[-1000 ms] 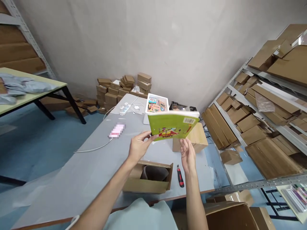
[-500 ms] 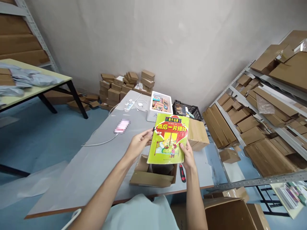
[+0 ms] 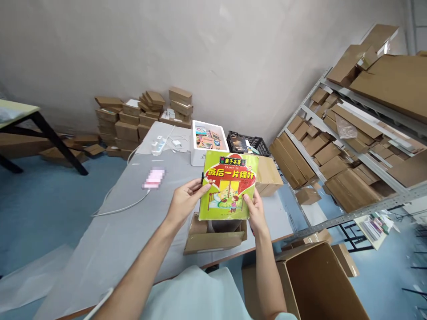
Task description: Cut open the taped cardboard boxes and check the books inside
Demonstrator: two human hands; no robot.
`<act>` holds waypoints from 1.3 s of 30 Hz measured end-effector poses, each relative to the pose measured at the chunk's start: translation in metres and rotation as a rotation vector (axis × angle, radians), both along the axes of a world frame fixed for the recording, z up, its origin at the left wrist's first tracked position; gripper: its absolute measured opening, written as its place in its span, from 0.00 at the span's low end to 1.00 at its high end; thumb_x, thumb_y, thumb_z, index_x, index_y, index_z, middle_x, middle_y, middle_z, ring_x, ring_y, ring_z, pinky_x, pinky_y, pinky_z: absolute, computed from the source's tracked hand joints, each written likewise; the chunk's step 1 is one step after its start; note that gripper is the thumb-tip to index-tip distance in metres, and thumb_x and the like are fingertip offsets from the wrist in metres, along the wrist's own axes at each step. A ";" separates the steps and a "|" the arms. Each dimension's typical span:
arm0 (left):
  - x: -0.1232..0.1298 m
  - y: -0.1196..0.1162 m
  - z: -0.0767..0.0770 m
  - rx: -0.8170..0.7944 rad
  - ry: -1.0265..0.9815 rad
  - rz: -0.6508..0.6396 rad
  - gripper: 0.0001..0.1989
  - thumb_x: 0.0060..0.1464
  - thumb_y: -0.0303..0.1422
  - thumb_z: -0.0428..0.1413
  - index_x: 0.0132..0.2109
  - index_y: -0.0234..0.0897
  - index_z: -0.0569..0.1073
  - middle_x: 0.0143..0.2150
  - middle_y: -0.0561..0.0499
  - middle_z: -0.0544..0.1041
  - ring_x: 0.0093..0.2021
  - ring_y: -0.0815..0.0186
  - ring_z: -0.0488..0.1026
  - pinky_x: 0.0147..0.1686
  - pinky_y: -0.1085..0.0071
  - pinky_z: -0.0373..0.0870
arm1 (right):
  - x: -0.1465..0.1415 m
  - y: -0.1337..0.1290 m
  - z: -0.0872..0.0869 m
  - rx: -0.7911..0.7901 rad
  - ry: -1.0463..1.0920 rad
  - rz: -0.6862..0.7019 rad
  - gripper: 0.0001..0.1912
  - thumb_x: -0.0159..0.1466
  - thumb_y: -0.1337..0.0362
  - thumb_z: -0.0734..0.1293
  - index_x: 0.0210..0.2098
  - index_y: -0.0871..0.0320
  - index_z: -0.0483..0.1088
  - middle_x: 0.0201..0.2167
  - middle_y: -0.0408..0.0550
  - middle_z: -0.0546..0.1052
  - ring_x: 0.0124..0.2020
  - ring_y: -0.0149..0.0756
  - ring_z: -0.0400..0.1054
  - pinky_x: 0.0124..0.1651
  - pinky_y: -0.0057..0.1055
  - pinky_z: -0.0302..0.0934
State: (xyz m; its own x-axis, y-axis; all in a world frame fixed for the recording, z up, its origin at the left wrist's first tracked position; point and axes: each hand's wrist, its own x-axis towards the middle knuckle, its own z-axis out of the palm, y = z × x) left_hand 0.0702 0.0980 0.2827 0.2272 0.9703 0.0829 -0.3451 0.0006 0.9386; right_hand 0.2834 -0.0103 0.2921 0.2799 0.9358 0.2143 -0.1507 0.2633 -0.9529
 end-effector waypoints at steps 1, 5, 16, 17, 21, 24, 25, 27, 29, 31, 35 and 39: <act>0.003 0.001 -0.003 0.003 0.006 0.006 0.47 0.38 0.64 0.81 0.55 0.33 0.86 0.62 0.31 0.86 0.64 0.37 0.84 0.66 0.46 0.83 | -0.002 -0.003 0.000 0.022 -0.040 -0.043 0.33 0.70 0.42 0.78 0.68 0.51 0.77 0.64 0.52 0.86 0.59 0.50 0.86 0.64 0.46 0.81; 0.018 -0.007 -0.011 0.105 0.064 0.120 0.56 0.43 0.65 0.78 0.71 0.36 0.78 0.79 0.29 0.71 0.79 0.36 0.70 0.80 0.40 0.65 | -0.015 -0.013 -0.005 0.125 -0.375 -0.335 0.28 0.79 0.46 0.68 0.70 0.54 0.77 0.67 0.55 0.84 0.66 0.49 0.82 0.71 0.45 0.76; 0.029 -0.037 0.000 -0.068 -0.196 -0.042 0.43 0.50 0.69 0.72 0.55 0.35 0.84 0.55 0.36 0.89 0.63 0.38 0.85 0.60 0.51 0.86 | -0.069 -0.015 -0.027 0.236 -0.954 -0.316 0.24 0.76 0.57 0.72 0.70 0.47 0.81 0.78 0.53 0.74 0.80 0.49 0.68 0.81 0.49 0.66; 0.022 -0.032 -0.001 -0.107 -0.209 -0.028 0.43 0.47 0.69 0.73 0.53 0.36 0.83 0.53 0.37 0.89 0.61 0.38 0.86 0.57 0.51 0.87 | -0.061 -0.016 -0.024 0.219 -0.872 -0.348 0.24 0.75 0.56 0.74 0.69 0.46 0.81 0.78 0.54 0.74 0.80 0.50 0.67 0.82 0.51 0.63; -0.006 -0.018 -0.007 -0.179 -0.181 -0.047 0.40 0.45 0.67 0.75 0.49 0.39 0.83 0.48 0.40 0.90 0.55 0.39 0.89 0.50 0.53 0.90 | -0.027 -0.014 -0.022 0.022 -0.471 -0.472 0.36 0.70 0.46 0.79 0.72 0.53 0.77 0.74 0.62 0.77 0.74 0.56 0.74 0.77 0.58 0.69; -0.019 -0.017 -0.009 -0.168 -0.142 -0.060 0.38 0.47 0.68 0.73 0.49 0.40 0.83 0.47 0.40 0.90 0.53 0.40 0.89 0.48 0.53 0.91 | -0.018 -0.008 -0.032 -0.074 -0.250 -0.240 0.33 0.68 0.39 0.79 0.61 0.57 0.83 0.57 0.60 0.89 0.57 0.53 0.85 0.61 0.49 0.82; -0.021 -0.017 -0.009 -0.170 -0.140 -0.062 0.39 0.46 0.68 0.73 0.49 0.40 0.83 0.47 0.40 0.90 0.53 0.40 0.89 0.47 0.53 0.90 | -0.019 -0.006 -0.036 -0.083 -0.211 -0.197 0.32 0.68 0.38 0.79 0.57 0.57 0.84 0.52 0.59 0.90 0.54 0.52 0.85 0.58 0.46 0.83; -0.023 -0.018 -0.007 -0.188 -0.144 -0.058 0.41 0.43 0.69 0.75 0.49 0.39 0.83 0.47 0.39 0.90 0.52 0.40 0.89 0.47 0.53 0.90 | -0.022 -0.002 -0.042 -0.086 -0.187 -0.191 0.30 0.68 0.38 0.79 0.55 0.57 0.84 0.49 0.57 0.90 0.52 0.50 0.86 0.55 0.43 0.83; -0.022 -0.018 -0.005 -0.208 -0.143 -0.036 0.43 0.40 0.70 0.76 0.48 0.38 0.83 0.47 0.39 0.90 0.51 0.40 0.89 0.47 0.53 0.90 | -0.027 0.001 -0.044 -0.094 -0.243 -0.254 0.29 0.69 0.40 0.78 0.57 0.57 0.84 0.53 0.58 0.89 0.56 0.51 0.85 0.58 0.44 0.82; -0.016 -0.020 -0.001 -0.201 -0.118 0.017 0.45 0.40 0.71 0.75 0.49 0.37 0.83 0.48 0.39 0.90 0.52 0.39 0.89 0.48 0.53 0.89 | -0.033 0.001 -0.042 -0.098 -0.348 -0.346 0.29 0.70 0.43 0.77 0.62 0.55 0.83 0.64 0.60 0.85 0.65 0.53 0.80 0.65 0.48 0.80; 0.012 -0.040 0.006 -0.083 -0.026 0.147 0.47 0.49 0.76 0.67 0.52 0.36 0.84 0.54 0.38 0.90 0.59 0.40 0.87 0.56 0.53 0.87 | -0.053 -0.001 -0.033 -0.093 -0.426 -0.225 0.41 0.67 0.47 0.81 0.75 0.51 0.74 0.77 0.57 0.75 0.75 0.54 0.73 0.70 0.48 0.77; 0.045 -0.063 0.009 0.004 0.010 -0.008 0.49 0.62 0.79 0.51 0.56 0.38 0.87 0.63 0.37 0.87 0.72 0.41 0.79 0.71 0.52 0.79 | -0.060 0.009 -0.033 -0.108 -0.314 -0.170 0.34 0.67 0.44 0.80 0.66 0.52 0.80 0.63 0.55 0.86 0.65 0.54 0.81 0.69 0.48 0.77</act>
State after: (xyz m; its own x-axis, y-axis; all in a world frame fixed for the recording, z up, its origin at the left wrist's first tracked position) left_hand 0.1154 0.0354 0.2919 0.2357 0.9682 0.0844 -0.3359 -0.0004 0.9419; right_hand 0.2235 -0.0012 0.2594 0.3692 0.9037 0.2170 0.1908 0.1548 -0.9693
